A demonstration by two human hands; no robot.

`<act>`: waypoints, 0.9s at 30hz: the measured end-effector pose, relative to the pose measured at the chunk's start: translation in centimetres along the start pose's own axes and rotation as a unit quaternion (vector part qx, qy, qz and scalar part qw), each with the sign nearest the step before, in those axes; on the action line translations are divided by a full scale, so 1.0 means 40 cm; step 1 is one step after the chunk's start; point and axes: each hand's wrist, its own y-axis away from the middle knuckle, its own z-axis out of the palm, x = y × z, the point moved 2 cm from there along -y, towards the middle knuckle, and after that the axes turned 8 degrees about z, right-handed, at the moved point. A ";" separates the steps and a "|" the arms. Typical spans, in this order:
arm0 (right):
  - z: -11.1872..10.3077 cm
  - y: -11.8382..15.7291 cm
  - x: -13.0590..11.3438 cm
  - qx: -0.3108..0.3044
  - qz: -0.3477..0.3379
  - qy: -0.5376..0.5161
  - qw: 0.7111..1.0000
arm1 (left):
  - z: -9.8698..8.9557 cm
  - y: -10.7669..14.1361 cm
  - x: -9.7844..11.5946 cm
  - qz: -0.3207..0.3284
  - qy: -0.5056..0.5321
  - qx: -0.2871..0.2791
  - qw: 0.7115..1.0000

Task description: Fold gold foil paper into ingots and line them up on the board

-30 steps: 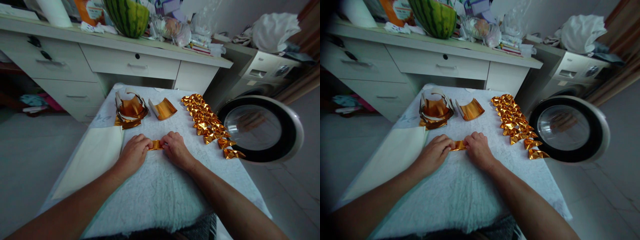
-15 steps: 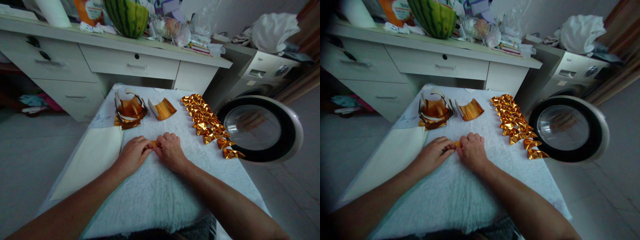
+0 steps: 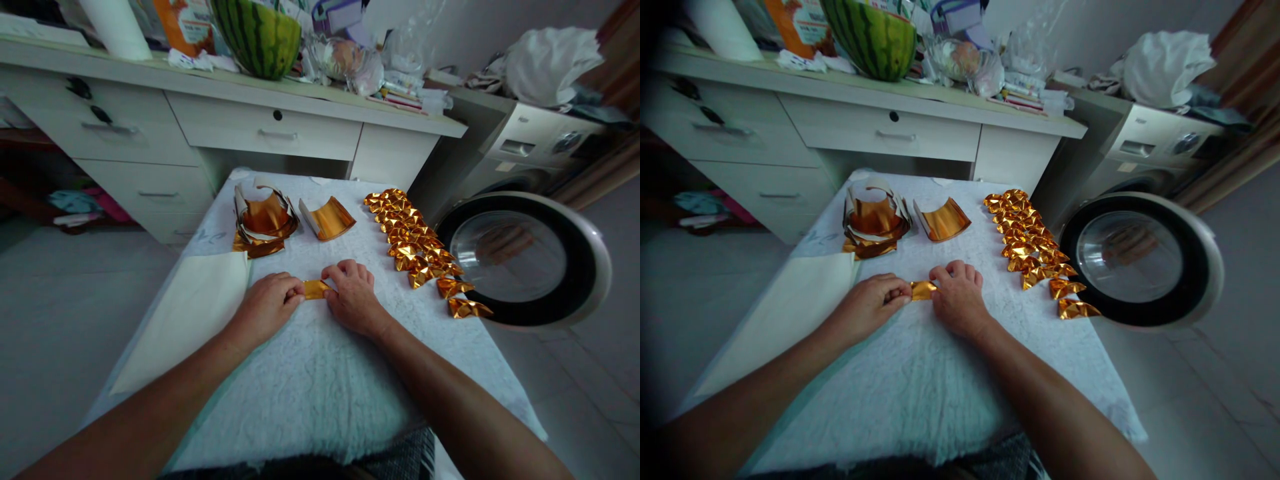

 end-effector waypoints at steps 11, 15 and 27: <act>-0.021 -0.004 0.034 -0.035 0.004 -0.028 0.999 | 0.007 -0.003 0.006 -0.001 -0.025 0.024 0.999; -0.024 -0.002 0.038 -0.032 -0.016 -0.036 0.999 | 0.008 0.005 0.000 0.012 0.002 0.028 1.000; -0.034 0.004 0.031 -0.038 -0.146 -0.083 0.985 | 0.005 0.017 -0.006 0.014 0.031 0.022 0.999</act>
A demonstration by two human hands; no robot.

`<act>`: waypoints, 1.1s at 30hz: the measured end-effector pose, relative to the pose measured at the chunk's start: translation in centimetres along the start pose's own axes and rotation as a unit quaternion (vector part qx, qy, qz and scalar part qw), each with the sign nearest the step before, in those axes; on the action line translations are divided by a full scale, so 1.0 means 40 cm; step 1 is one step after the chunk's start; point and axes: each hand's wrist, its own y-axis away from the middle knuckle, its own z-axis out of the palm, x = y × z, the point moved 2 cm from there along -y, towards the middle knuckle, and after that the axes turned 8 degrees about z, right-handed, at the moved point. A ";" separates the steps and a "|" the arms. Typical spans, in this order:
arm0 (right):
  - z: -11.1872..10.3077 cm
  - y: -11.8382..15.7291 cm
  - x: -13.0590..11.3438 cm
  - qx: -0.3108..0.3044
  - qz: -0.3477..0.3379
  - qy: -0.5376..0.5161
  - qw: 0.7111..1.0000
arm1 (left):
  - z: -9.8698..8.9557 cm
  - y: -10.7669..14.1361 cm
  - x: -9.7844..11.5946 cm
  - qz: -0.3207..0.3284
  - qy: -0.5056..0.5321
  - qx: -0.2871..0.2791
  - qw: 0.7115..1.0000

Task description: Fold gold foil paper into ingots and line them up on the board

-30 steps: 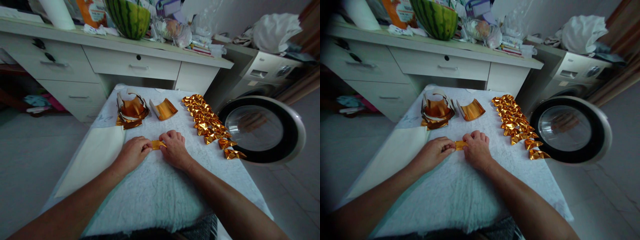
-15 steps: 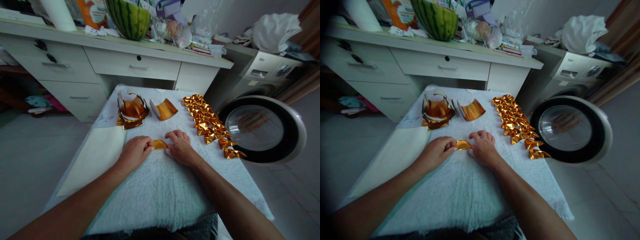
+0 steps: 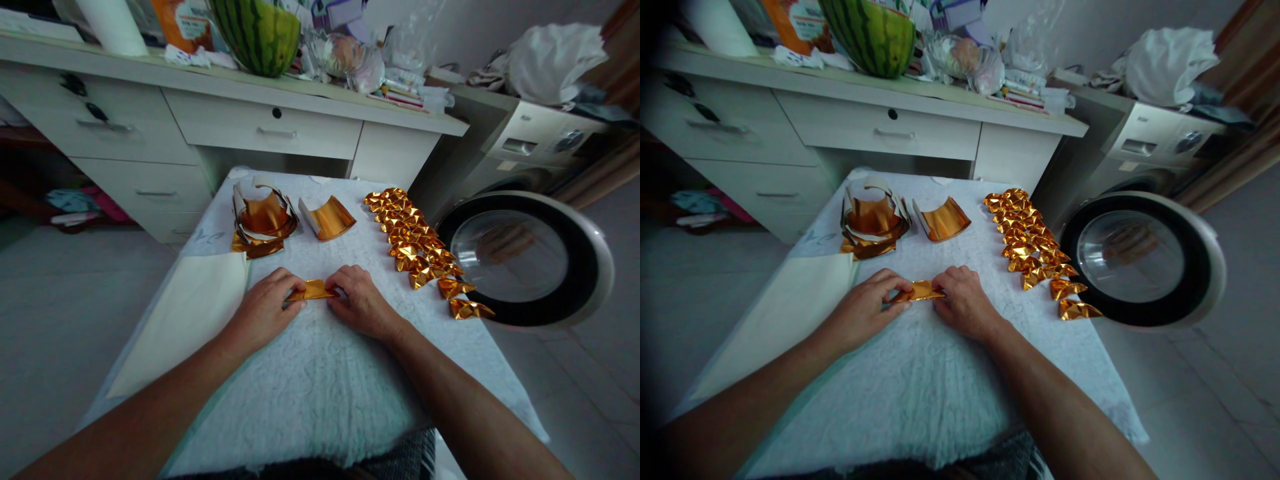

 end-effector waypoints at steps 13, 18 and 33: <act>0.001 -0.008 -0.006 0.014 -0.028 -0.008 0.999 | 0.003 -0.002 0.001 0.006 -0.024 0.020 0.999; 0.003 -0.007 -0.004 0.024 -0.029 -0.008 0.999 | 0.005 -0.003 0.009 0.016 -0.057 0.020 0.998; 0.005 -0.002 -0.004 0.060 0.000 -0.019 0.998 | -0.004 0.002 0.012 -0.004 -0.062 0.028 0.998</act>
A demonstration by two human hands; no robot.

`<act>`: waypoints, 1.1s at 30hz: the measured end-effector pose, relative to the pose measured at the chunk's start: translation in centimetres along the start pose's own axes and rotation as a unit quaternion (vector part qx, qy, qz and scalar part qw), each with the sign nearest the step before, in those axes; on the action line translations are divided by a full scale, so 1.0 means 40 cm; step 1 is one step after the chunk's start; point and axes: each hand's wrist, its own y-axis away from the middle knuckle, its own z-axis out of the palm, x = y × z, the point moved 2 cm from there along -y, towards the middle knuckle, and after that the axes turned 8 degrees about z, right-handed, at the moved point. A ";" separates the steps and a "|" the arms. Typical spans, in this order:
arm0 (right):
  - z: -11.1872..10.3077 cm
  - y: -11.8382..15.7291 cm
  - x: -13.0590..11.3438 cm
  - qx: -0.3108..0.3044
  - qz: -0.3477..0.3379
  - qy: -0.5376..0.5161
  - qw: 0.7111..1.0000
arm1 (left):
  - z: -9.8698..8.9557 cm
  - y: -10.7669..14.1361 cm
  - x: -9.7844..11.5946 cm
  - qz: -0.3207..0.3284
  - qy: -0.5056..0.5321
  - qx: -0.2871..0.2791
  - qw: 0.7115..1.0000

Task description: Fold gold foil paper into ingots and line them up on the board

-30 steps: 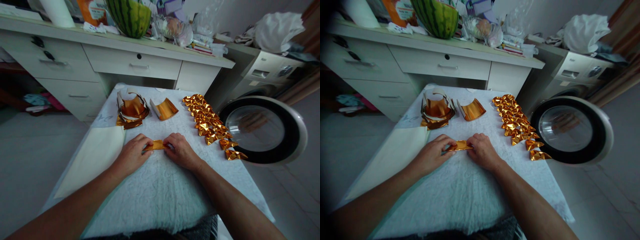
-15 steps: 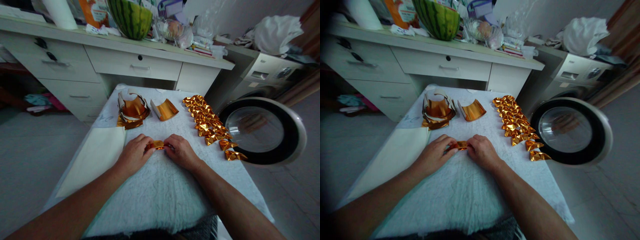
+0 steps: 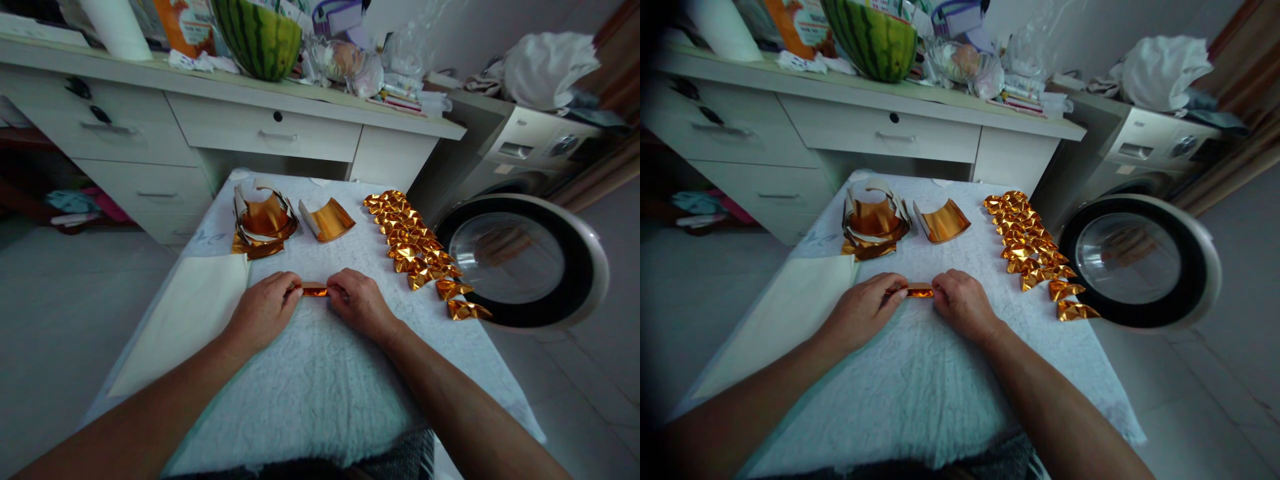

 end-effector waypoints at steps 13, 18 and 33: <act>0.002 -0.002 -0.024 -0.047 0.092 0.023 0.994 | -0.009 0.005 0.017 0.001 -0.023 0.013 1.000; 0.002 0.001 -0.027 -0.059 0.084 0.010 0.995 | -0.008 0.009 0.016 -0.023 -0.037 -0.013 0.999; 0.006 0.006 -0.034 -0.090 0.070 0.006 0.993 | -0.003 0.006 0.012 -0.022 -0.052 -0.022 0.998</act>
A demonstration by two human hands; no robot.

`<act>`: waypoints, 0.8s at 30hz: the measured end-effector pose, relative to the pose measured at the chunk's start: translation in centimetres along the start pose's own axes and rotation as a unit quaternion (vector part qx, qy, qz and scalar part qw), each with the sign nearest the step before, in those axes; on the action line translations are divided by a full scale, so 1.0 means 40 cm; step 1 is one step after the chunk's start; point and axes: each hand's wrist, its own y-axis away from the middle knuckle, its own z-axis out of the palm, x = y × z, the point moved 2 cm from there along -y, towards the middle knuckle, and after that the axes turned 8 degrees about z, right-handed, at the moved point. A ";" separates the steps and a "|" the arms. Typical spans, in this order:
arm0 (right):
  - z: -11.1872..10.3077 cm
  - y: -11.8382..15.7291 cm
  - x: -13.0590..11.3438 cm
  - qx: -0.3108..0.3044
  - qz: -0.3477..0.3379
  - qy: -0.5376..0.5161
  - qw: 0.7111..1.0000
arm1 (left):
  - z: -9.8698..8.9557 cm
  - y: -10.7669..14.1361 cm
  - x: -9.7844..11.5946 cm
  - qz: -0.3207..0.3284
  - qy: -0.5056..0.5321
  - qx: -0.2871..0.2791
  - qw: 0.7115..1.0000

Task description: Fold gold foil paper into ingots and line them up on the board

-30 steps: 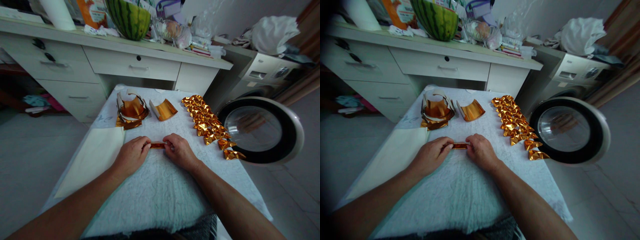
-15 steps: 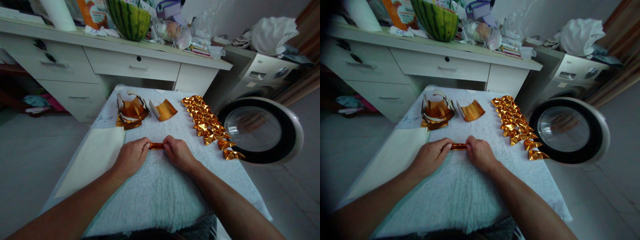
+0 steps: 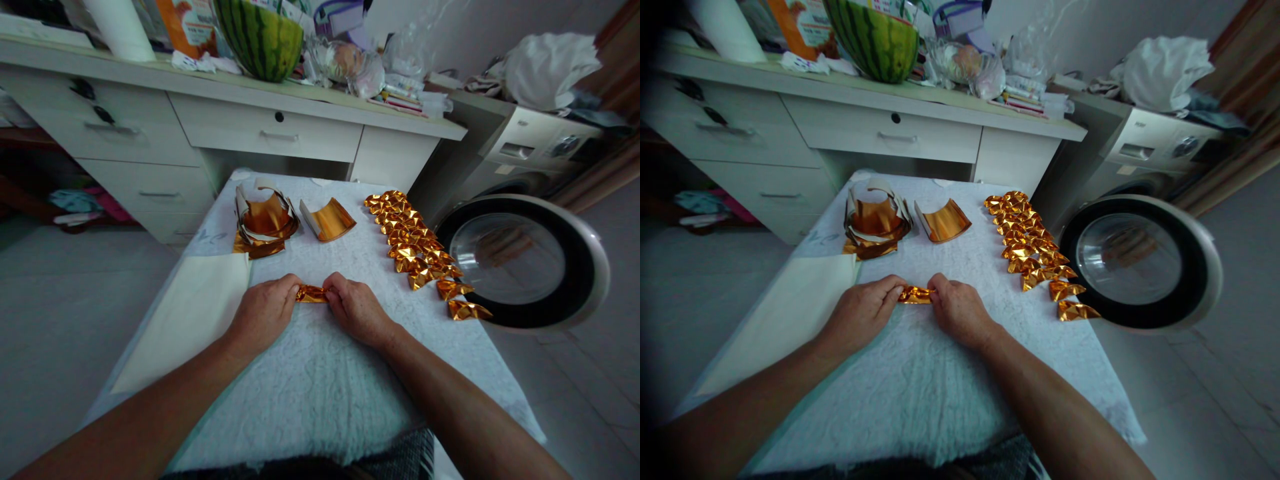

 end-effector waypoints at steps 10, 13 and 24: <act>0.002 -0.001 0.001 0.019 -0.003 0.022 1.000 | 0.009 0.003 0.004 0.022 0.011 0.008 1.000; 0.006 0.002 0.003 0.020 -0.010 0.025 0.999 | 0.007 0.002 0.005 0.020 0.014 0.009 1.000; -0.020 0.007 0.011 0.002 -0.068 -0.129 0.989 | -0.009 0.002 0.009 -0.033 0.147 0.045 0.988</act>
